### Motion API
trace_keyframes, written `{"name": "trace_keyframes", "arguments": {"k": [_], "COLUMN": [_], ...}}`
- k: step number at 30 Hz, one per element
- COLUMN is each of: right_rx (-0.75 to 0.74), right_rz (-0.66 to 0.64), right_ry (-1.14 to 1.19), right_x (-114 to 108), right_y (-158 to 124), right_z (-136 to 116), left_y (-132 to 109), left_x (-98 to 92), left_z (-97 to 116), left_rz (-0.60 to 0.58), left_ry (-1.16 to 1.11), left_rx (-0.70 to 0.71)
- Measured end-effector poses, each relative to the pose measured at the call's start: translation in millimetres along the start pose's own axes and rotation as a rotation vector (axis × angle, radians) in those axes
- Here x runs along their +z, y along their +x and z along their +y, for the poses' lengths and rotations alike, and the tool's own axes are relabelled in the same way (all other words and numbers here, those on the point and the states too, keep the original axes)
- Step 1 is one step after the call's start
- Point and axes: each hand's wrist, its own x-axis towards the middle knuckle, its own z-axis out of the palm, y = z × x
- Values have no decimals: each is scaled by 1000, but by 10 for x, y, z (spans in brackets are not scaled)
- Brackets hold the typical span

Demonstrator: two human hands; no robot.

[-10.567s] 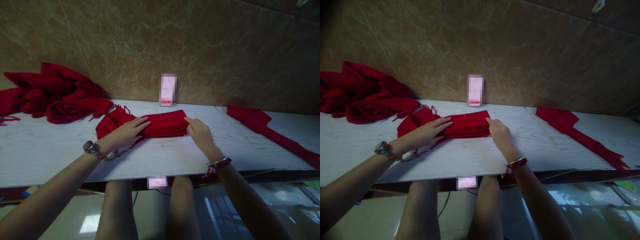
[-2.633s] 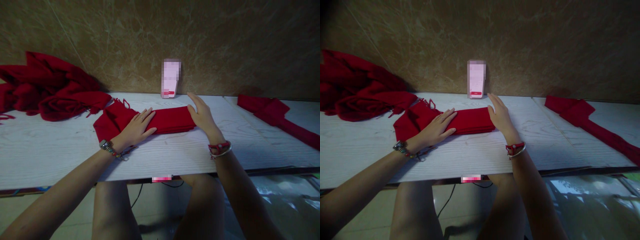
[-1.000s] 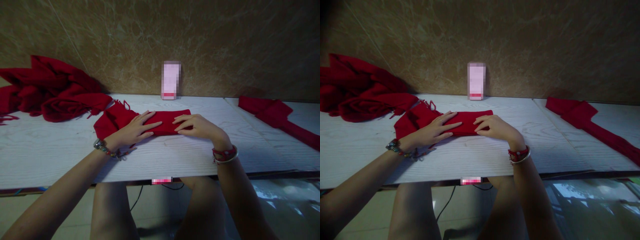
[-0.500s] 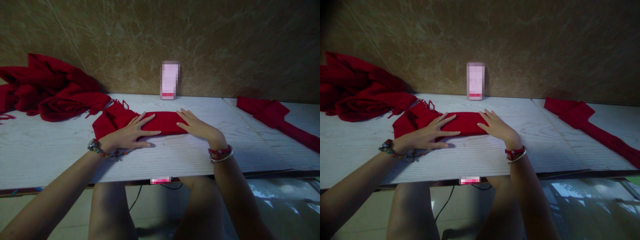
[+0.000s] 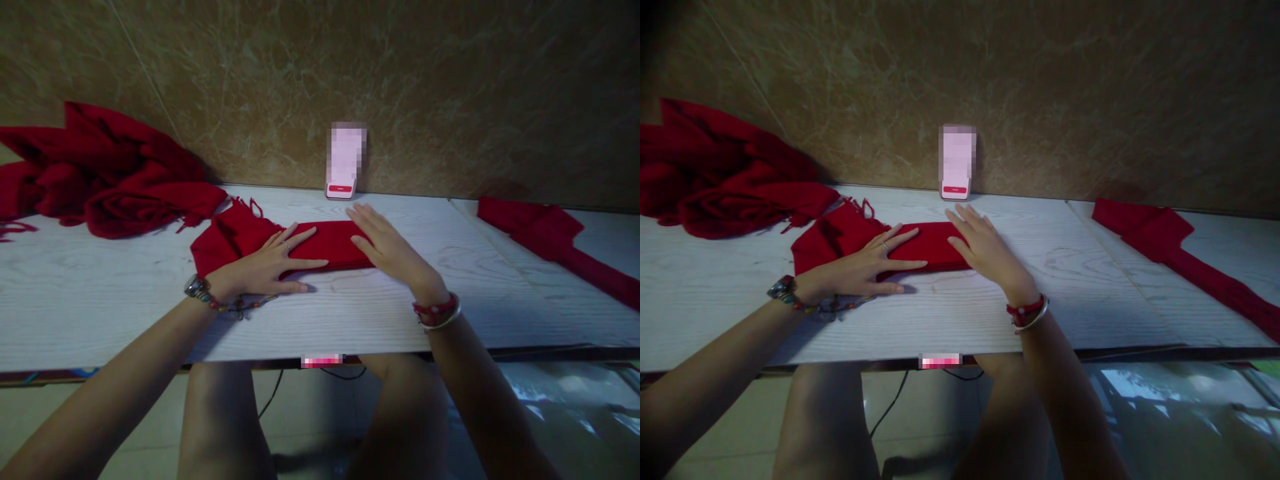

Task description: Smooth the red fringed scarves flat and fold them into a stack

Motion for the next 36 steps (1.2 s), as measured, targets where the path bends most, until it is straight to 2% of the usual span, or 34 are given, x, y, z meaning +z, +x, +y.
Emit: {"name": "trace_keyframes", "arguments": {"k": [4,8,13,19,22,25,27,30,36], "right_rx": [-86,-38,5,61,92,46,17,29,54], "right_rz": [-128,-159,-190,-144,-49,66,46,-55,-92], "right_ry": [-130,-173,-180,-115,-129,-119,-90,-85,-112], "right_x": [147,168,124,154,118,88,105,171,209], "right_y": [1,-8,-16,-34,-25,-6,3,6,14], "right_z": [-142,-107,-29,153,139,48,-5,-24,71], "left_y": [-4,-1,-34,-15,88,249,347,395,141], "left_x": [34,37,22,87,133,189,225,246,78], "left_z": [-22,-31,-88,-97,-26,88,164,218,45], "left_rz": [-3,-1,56,23,36,63,85,106,209], "left_ry": [8,31,78,144,192,257,286,293,312], "left_rx": [-18,-42,-182,-253,-261,-263,-253,-228,-275]}}
